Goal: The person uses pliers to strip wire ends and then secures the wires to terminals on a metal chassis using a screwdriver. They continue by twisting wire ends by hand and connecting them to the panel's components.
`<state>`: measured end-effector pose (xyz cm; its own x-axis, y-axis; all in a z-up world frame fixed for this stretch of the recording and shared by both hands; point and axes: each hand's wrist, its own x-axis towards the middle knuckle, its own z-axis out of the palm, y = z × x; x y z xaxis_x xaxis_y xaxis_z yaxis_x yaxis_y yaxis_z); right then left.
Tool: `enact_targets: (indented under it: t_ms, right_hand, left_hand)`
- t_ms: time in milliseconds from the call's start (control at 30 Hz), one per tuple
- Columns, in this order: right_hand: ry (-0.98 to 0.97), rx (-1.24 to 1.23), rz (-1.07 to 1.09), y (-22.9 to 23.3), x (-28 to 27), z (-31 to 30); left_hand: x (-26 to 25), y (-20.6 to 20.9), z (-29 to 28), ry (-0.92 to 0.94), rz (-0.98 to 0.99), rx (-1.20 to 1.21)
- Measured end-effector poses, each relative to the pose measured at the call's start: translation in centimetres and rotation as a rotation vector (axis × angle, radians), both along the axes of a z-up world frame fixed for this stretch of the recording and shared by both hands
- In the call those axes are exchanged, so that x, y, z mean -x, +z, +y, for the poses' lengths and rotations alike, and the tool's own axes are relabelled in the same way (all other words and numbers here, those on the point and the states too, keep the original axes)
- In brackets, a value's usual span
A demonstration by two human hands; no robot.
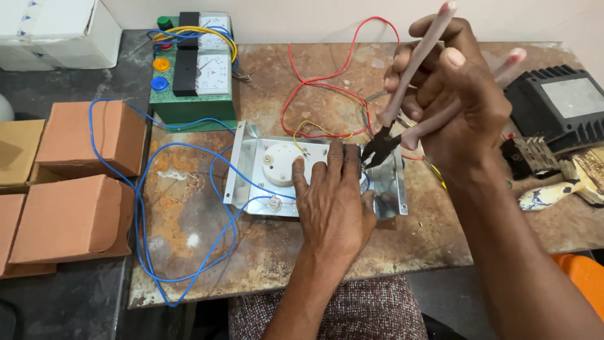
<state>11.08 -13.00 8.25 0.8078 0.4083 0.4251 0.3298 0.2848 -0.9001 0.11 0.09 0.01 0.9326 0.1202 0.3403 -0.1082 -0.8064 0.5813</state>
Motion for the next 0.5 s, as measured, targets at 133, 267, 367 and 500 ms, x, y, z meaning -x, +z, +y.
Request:
enact_targets:
  t_ms: [133,267,367,500]
  right_hand:
    - [0.065,-0.042,0.004,-0.3,-0.5,0.1]
    - [0.031,-0.040,-0.027,-0.8,-0.5,0.4]
    - [0.003,-0.044,-0.050,-1.1,-0.5,0.6]
    - [-0.114,-0.016,-0.064,-0.8,0.3,1.2]
  left_hand:
    - [0.0,0.0,0.0,-0.002,-0.001,-0.003]
    - [0.1,0.1,0.0,0.001,-0.003,-0.002]
    - [0.1,0.1,0.0,0.003,-0.009,0.000]
    - [0.1,0.1,0.0,0.006,-0.030,0.005]
